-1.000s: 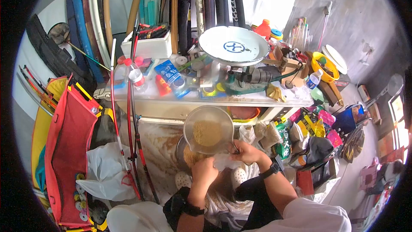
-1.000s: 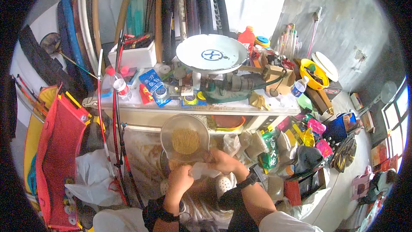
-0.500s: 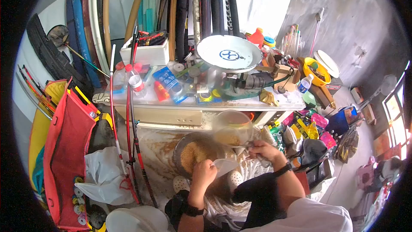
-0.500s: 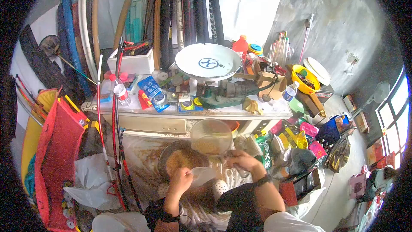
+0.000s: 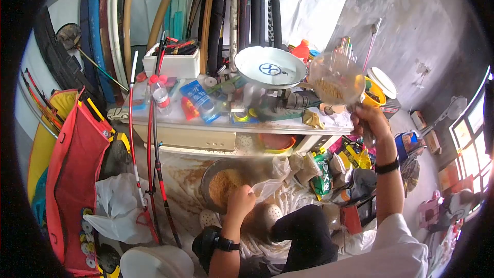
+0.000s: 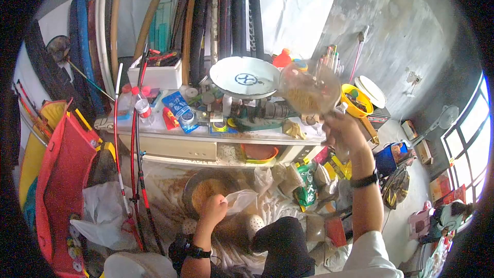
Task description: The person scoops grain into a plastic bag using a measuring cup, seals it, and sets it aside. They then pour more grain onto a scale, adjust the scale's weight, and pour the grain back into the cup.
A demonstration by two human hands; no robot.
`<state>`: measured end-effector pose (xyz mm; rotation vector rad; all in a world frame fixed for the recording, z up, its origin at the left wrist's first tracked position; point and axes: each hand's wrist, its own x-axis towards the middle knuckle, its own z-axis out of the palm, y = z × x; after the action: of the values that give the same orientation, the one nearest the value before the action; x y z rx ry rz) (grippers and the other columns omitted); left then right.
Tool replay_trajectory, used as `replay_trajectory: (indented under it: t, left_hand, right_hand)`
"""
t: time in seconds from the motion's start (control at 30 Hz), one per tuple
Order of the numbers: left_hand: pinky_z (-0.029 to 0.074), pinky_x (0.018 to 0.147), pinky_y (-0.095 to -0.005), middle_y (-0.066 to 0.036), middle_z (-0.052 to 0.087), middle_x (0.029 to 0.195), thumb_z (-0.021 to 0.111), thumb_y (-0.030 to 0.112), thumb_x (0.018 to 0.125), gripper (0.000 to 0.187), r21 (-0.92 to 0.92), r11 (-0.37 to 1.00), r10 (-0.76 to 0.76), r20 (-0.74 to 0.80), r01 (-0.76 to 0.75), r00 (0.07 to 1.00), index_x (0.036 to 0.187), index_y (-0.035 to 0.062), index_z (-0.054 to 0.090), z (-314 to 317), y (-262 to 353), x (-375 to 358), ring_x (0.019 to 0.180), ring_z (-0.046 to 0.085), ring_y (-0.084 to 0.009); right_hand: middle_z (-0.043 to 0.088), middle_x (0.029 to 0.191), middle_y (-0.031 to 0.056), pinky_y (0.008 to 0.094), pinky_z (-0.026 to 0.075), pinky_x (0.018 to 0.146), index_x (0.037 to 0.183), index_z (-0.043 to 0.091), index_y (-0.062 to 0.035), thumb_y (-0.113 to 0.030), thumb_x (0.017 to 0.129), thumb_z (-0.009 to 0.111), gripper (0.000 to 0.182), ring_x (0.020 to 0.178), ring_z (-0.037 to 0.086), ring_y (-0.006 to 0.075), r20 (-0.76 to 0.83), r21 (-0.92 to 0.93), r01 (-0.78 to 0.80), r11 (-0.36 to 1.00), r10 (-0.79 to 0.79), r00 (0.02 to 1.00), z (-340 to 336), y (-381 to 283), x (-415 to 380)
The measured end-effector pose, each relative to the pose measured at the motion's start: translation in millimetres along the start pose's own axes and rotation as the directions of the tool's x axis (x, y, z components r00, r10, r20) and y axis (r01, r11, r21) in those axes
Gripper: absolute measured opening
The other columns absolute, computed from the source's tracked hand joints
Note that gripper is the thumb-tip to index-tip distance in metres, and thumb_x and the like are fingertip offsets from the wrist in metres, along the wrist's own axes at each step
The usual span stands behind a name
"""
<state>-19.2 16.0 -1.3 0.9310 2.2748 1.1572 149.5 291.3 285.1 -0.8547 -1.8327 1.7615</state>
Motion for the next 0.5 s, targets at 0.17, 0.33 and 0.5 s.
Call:
replay_trajectory:
  t: [0.17,0.33,0.5]
  left_hand:
    - [0.046,0.073,-0.0502,-0.025,0.062,0.085,0.051,0.016,0.077,0.021,0.05,0.998,-0.033,0.09,0.029,0.995,0.082,-0.0007,0.063,-11.0,14.7,-1.7,0.083,0.059,-0.0428]
    - [0.046,0.074,-0.0506,-0.024,0.062,0.085,0.052,0.016,0.076,0.021,0.135,0.991,-0.024,0.117,0.008,0.993,0.082,-0.0006,0.063,-12.8,15.0,-0.4,0.083,0.059,-0.0431]
    - [0.046,0.074,-0.0507,-0.024,0.062,0.085,0.053,0.018,0.076,0.021,0.159,0.987,-0.05,0.098,0.034,0.994,0.081,-0.0003,0.063,-11.3,13.1,0.6,0.083,0.059,-0.0425]
  right_hand:
    - [0.05,0.066,0.0002,0.0256,0.044,0.044,0.093,0.053,-0.0019,-0.019,0.091,0.053,0.018,0.046,0.047,0.0085,0.024,-0.145,0.124,0.982,-0.122,0.992,-1.5,-21.2,73.3]
    - [0.057,0.074,0.0045,0.028,0.051,0.05,0.087,0.056,0.0032,-0.012,0.087,0.054,0.015,0.057,0.056,0.0122,0.05,-0.349,0.131,0.928,-0.121,0.991,25.5,-35.3,116.0]
    - [0.054,0.067,0.0051,0.0295,0.046,0.047,0.081,0.055,0.0022,-0.014,0.086,0.055,0.017,0.053,0.054,0.015,0.116,-0.544,0.195,0.816,-0.157,0.981,38.5,-39.6,142.8]
